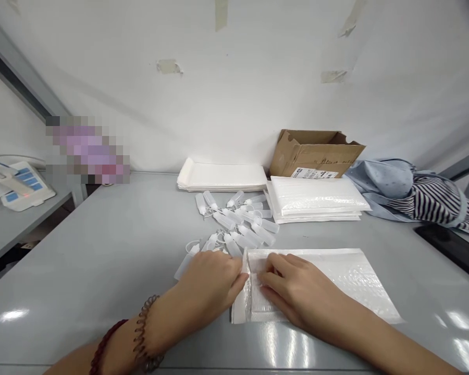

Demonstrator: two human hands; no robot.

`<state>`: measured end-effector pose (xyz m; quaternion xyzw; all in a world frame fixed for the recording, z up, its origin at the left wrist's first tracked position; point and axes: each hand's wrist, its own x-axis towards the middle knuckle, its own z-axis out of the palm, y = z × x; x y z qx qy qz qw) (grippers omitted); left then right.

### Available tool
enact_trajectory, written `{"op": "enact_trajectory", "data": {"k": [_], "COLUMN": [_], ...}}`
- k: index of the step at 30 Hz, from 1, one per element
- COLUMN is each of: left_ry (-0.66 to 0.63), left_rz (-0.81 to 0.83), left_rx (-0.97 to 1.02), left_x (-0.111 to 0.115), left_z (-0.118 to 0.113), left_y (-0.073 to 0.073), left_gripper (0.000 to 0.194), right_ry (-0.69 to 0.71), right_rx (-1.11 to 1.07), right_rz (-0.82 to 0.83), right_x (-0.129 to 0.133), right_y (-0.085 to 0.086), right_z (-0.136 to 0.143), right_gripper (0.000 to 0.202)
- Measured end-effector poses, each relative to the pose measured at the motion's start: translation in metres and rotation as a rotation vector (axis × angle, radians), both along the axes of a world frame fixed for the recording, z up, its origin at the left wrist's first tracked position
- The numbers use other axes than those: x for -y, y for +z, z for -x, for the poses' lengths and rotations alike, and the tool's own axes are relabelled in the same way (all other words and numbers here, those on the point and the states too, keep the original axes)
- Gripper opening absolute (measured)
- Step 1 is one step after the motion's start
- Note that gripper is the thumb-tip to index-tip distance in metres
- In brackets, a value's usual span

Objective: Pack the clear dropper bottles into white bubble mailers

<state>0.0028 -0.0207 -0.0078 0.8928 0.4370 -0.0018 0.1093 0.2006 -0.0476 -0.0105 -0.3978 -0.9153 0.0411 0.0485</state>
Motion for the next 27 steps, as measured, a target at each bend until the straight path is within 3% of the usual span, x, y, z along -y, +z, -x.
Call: {"op": "enact_trajectory", "data": {"k": [5,11,18,20,27], "left_ry": [-0.027,-0.083,-0.297,-0.327,-0.473], "left_rz": [-0.122,-0.057,-0.25,-0.296,-0.481], "left_rx": [0.024,0.158,0.261,0.258,0.119], "left_x": [0.01,0.014,0.008,0.009,0.018], "left_z": [-0.003,-0.006,-0.007,-0.008,-0.01], "left_y": [-0.007,-0.007,-0.014,-0.017,-0.019], "left_gripper": [0.034,0.037,0.028,0.026,0.016], "right_ry": [0.018,0.045,0.013,-0.024,-0.104], "right_rx": [-0.035,-0.082,-0.124,-0.147,-0.191], "right_rz": [-0.027,-0.008,0.221,0.246,0.061], "right_x": [0.001,0.005,-0.003,-0.007,-0.019], "right_y": [0.003,-0.003,0.013,0.015,-0.008], "right_z": [0.0,0.0,-0.005,-0.006,0.005], "right_gripper": [0.005,0.015,0.004,0.011,0.01]}}
